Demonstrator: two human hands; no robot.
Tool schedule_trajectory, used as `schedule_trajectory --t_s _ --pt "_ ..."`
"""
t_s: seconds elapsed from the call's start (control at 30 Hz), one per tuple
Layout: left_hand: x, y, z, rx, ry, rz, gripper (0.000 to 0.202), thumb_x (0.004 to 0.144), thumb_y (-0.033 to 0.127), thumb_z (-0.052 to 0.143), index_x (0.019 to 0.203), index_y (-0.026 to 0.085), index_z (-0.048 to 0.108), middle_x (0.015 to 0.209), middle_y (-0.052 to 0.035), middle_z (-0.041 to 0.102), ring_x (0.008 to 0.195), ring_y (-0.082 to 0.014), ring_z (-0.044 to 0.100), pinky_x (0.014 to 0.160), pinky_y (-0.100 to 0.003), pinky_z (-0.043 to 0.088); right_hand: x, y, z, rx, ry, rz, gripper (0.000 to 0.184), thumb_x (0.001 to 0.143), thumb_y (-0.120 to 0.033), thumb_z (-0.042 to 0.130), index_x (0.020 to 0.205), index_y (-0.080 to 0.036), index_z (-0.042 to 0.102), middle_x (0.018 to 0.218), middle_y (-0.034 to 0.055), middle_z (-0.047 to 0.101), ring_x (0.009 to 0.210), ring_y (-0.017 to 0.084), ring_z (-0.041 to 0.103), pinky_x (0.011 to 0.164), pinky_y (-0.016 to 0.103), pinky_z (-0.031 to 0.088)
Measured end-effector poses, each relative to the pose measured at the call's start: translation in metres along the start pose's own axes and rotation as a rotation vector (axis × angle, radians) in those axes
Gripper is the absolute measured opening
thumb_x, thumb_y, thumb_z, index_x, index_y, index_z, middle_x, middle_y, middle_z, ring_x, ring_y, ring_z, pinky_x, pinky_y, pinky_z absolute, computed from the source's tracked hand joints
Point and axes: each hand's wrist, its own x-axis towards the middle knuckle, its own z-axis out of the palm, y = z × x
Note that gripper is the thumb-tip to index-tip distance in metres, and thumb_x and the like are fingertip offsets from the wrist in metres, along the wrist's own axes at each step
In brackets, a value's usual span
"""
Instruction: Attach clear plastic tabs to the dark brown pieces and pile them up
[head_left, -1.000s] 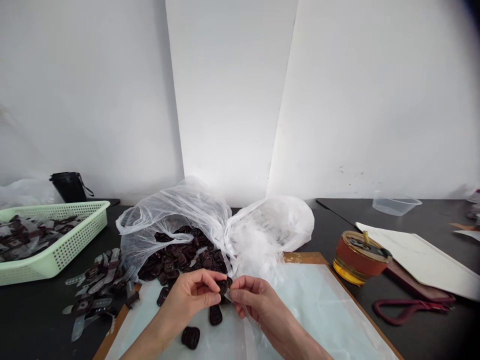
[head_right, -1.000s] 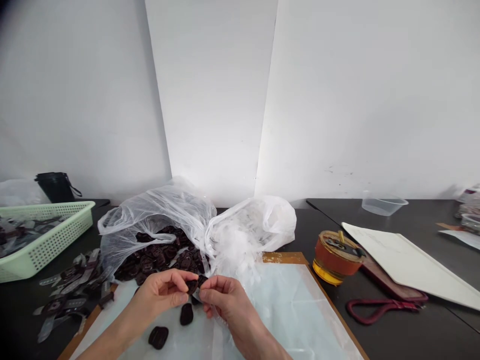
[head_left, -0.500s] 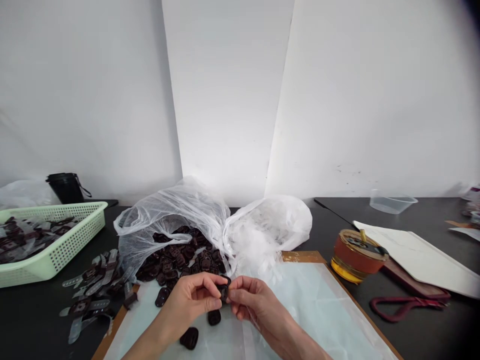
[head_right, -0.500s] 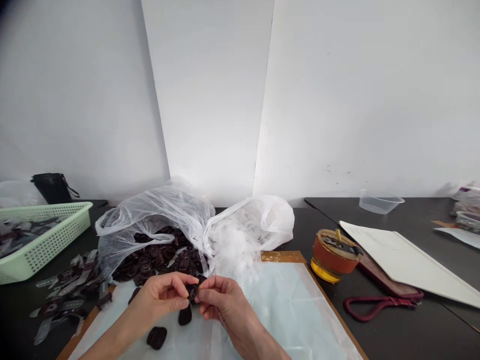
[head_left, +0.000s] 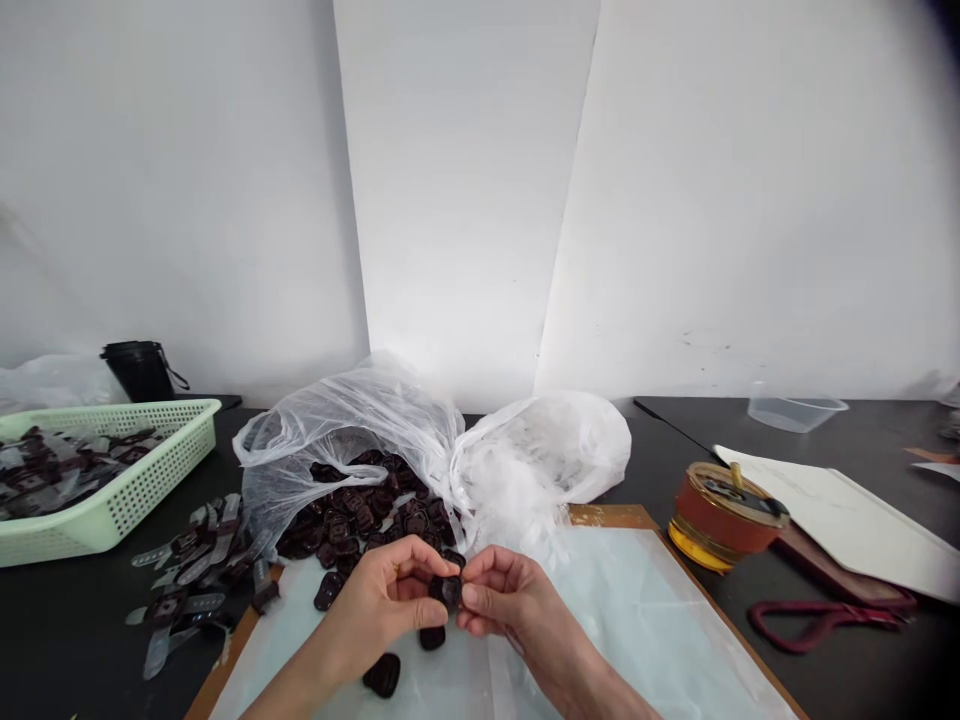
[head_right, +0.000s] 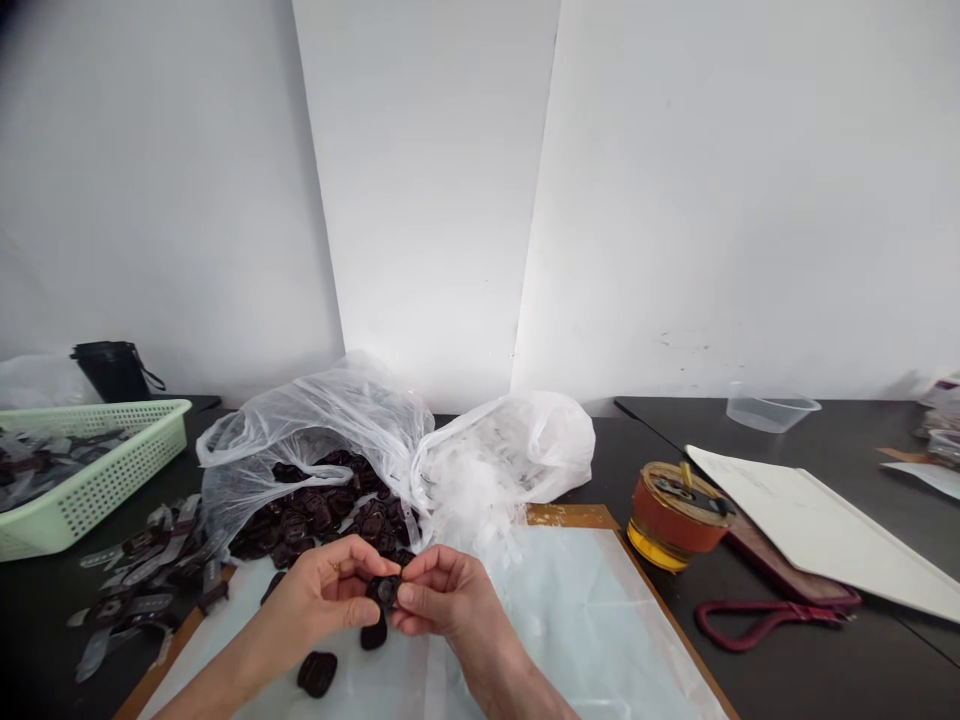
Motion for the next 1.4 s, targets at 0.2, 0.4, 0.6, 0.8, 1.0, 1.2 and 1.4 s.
schedule_trajectory --t_s 0.2,0.4,0.6,0.8,1.0,1.2,1.4 --pt "-0.005 0.009 0.003 0.197 0.032 0.030 0.027 0.069 0.004 0.069 0.092 0.019 0.068 0.092 -0.0033 0.072 0.083 -0.0194 0.064 0.074 -0.030 0.050 0.000 0.003 0.004 -0.145 -0.073 -0.145 0.035 0.068 -0.043 0.084 0.085 -0.017 0.069 0.073 0.0023 0.072 0.064 0.016 0.067 0.064 0.029 0.050" --pt "-0.001 0.006 0.003 -0.015 0.000 -0.012 0.034 0.068 0.012 0.078 0.097 0.020 0.063 0.092 -0.0033 0.073 0.072 -0.0162 0.065 0.069 -0.029 0.049 -0.004 0.004 0.010 -0.259 -0.075 -0.208 0.032 0.074 -0.044 0.079 0.093 -0.019 0.075 0.071 0.0029 0.071 0.064 0.016 0.063 0.063 0.029 0.050" --pt "-0.001 -0.001 0.008 -0.146 0.062 -0.033 0.026 0.068 0.023 0.083 0.087 0.018 0.066 0.078 -0.0005 0.070 0.075 -0.0153 0.063 0.070 -0.026 0.044 -0.001 0.006 0.011 -0.129 0.013 -0.251 0.023 0.059 -0.030 0.090 0.073 -0.020 0.075 0.065 -0.0007 0.068 0.058 0.012 0.057 0.059 0.025 0.044" --pt "-0.004 0.001 0.012 -0.171 0.051 -0.053 0.020 0.072 0.024 0.082 0.085 0.019 0.068 0.075 0.0016 0.067 0.073 -0.0131 0.058 0.070 -0.023 0.040 -0.005 0.006 0.014 -0.294 0.092 -0.410 0.015 0.066 -0.030 0.085 0.065 -0.021 0.074 0.080 0.0014 0.059 0.071 0.016 0.056 0.060 0.027 0.043" --pt "-0.001 -0.001 0.011 -0.168 0.074 -0.069 0.024 0.069 0.026 0.084 0.083 0.017 0.067 0.075 0.0005 0.067 0.071 -0.0127 0.055 0.067 -0.024 0.038 -0.012 -0.002 0.016 -0.417 0.134 -0.487 0.019 0.079 -0.035 0.075 0.071 -0.020 0.066 0.076 0.0013 0.056 0.071 0.016 0.053 0.060 0.027 0.044" --pt "0.000 -0.003 0.010 -0.211 0.083 -0.059 0.026 0.067 0.025 0.086 0.082 0.017 0.066 0.076 0.0004 0.067 0.073 -0.0130 0.056 0.069 -0.024 0.038 -0.009 -0.004 0.017 -0.219 0.051 -0.392 0.029 0.080 -0.044 0.073 0.077 -0.019 0.061 0.074 0.0025 0.063 0.056 0.013 0.057 0.050 0.026 0.048" --pt "0.000 -0.001 0.009 -0.287 0.051 -0.019 0.027 0.068 0.026 0.085 0.085 0.018 0.066 0.084 -0.0015 0.072 0.079 -0.0146 0.060 0.074 -0.025 0.041 -0.012 -0.008 0.020 -0.179 0.042 -0.337 0.032 0.076 -0.047 0.077 0.077 -0.018 0.063 0.058 0.0023 0.067 0.052 0.014 0.061 0.054 0.027 0.050"
